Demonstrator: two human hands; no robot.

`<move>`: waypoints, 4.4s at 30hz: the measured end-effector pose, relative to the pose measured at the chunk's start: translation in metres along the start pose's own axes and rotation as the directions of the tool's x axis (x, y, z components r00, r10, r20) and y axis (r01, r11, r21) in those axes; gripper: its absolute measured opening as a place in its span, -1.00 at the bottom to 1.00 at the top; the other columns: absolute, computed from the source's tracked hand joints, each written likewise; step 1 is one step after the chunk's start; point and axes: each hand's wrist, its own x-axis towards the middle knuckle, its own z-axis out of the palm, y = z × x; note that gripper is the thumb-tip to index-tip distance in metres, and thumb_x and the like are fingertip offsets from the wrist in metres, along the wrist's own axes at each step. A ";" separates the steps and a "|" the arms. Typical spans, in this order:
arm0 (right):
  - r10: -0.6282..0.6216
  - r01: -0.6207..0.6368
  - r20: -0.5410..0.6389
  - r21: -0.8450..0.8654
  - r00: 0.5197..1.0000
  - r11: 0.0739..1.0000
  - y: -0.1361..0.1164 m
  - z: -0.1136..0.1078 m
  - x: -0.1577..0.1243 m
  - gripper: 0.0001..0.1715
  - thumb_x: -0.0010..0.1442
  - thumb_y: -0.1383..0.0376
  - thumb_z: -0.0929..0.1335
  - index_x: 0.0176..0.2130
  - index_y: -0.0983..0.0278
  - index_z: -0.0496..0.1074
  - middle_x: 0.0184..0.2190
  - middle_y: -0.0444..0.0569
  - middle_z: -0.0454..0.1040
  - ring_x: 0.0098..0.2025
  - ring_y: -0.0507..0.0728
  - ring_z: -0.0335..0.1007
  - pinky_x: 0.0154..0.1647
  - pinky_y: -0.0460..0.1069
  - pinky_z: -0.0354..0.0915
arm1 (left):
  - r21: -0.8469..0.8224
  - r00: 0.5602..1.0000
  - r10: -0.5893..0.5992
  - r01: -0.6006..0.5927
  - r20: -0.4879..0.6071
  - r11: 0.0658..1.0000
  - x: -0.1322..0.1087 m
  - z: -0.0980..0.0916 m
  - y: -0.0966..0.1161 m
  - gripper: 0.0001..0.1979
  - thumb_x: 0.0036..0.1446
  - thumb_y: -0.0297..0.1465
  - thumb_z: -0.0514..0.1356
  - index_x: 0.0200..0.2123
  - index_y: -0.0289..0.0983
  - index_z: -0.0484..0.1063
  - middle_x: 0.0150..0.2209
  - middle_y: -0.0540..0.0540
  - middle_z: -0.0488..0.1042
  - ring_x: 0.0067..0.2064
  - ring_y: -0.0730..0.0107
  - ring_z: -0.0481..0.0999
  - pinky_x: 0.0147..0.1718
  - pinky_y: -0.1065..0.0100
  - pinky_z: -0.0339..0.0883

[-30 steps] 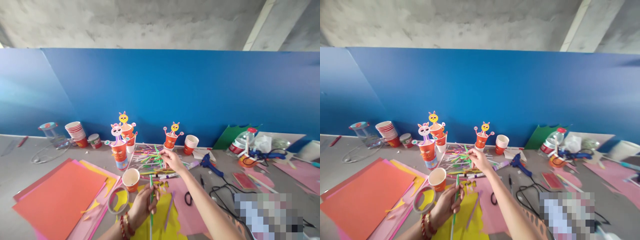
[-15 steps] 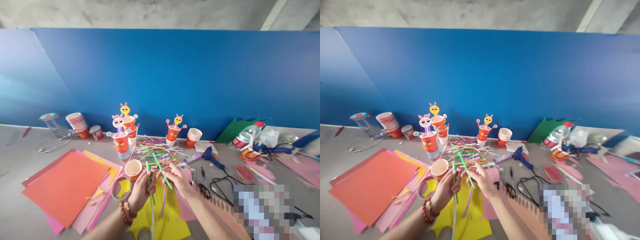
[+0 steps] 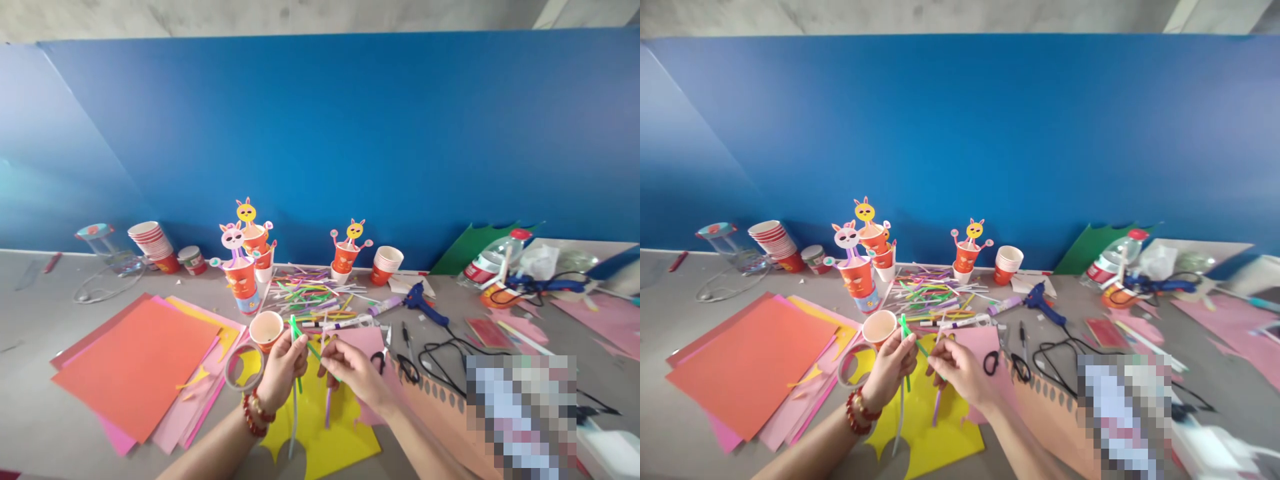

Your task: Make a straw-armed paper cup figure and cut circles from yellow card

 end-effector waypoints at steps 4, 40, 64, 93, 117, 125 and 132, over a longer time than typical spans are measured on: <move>-0.050 0.040 -0.071 -0.145 0.996 0.989 0.004 -0.002 -0.005 -0.75 0.19 0.14 0.41 -0.31 0.27 0.38 -0.42 -0.10 0.49 -0.42 0.08 0.46 -0.37 -0.05 0.36 | 0.001 1.000 -0.008 0.008 -0.001 1.000 -0.004 0.000 -0.002 -0.62 0.09 -0.12 0.32 -0.36 -0.28 0.29 -0.64 0.24 0.02 -0.64 0.71 -0.09 -0.67 0.55 -0.20; -0.473 0.324 0.226 -0.937 0.851 0.134 -0.021 0.008 -0.013 -0.78 0.35 0.45 0.23 -0.24 0.29 0.44 -0.30 0.07 0.53 -0.24 0.22 0.45 -0.18 0.07 0.33 | 0.112 0.974 -0.212 0.202 0.084 0.973 -0.005 0.002 -0.007 -0.57 0.02 -0.09 0.35 -0.36 -0.23 0.21 -0.66 0.27 0.01 -0.66 0.70 -0.12 -0.69 0.53 -0.23; -0.219 0.389 0.373 -0.920 0.902 0.036 -0.025 -0.002 -0.005 -0.79 0.31 0.52 0.24 -0.25 0.29 0.40 -0.28 0.02 0.52 -0.21 0.18 0.44 -0.15 0.02 0.31 | 0.553 0.968 -0.131 -0.010 0.214 0.833 -0.008 -0.010 -0.006 -0.66 0.13 -0.45 0.17 0.00 -0.26 0.41 -0.47 0.08 0.26 -0.59 0.60 0.16 -0.66 0.54 0.07; -0.302 0.289 0.247 -0.951 0.921 0.105 -0.004 -0.004 0.000 -0.86 0.29 0.39 0.27 -0.33 0.26 0.35 -0.41 -0.05 0.50 -0.37 0.13 0.40 -0.36 -0.04 0.17 | 0.691 0.980 -0.116 -0.030 0.165 0.723 -0.007 -0.006 -0.012 -0.80 0.16 -0.37 0.05 -0.52 -0.24 0.25 -0.59 0.09 0.18 -0.55 0.48 0.13 -0.54 0.45 0.02; -0.439 0.285 0.199 -0.948 0.876 0.139 0.008 0.007 -0.002 -0.84 0.22 0.42 0.27 -0.40 0.24 0.30 -0.50 -0.09 0.45 -0.43 0.11 0.39 -0.42 -0.03 0.12 | 0.685 0.961 -0.163 -0.034 0.221 0.728 -0.006 -0.005 -0.005 -0.82 0.14 -0.38 0.03 -0.51 -0.24 0.17 -0.55 0.10 0.14 -0.50 0.51 0.07 -0.51 0.43 -0.01; -0.617 0.188 -0.011 -0.948 0.787 0.257 -0.006 -0.021 -0.001 -0.75 0.27 0.40 0.22 -0.46 0.22 0.23 -0.58 -0.13 0.35 -0.55 0.06 0.29 -0.49 -0.06 0.08 | 0.493 0.945 -0.307 0.215 0.114 0.843 -0.018 -0.001 0.000 -0.73 0.13 -0.19 0.07 -0.50 -0.24 0.21 -0.64 0.17 0.07 -0.66 0.63 -0.07 -0.70 0.48 -0.21; -0.632 0.436 0.095 -0.802 0.769 0.409 -0.018 -0.015 -0.013 -0.86 0.32 0.42 0.26 -0.21 0.22 0.37 -0.37 -0.06 0.53 -0.35 0.09 0.47 -0.29 -0.06 0.34 | 0.274 0.909 -0.404 0.364 0.105 0.890 -0.015 0.005 0.006 -0.70 0.11 -0.17 0.08 -0.51 -0.25 0.25 -0.69 0.17 0.09 -0.69 0.65 -0.13 -0.73 0.50 -0.27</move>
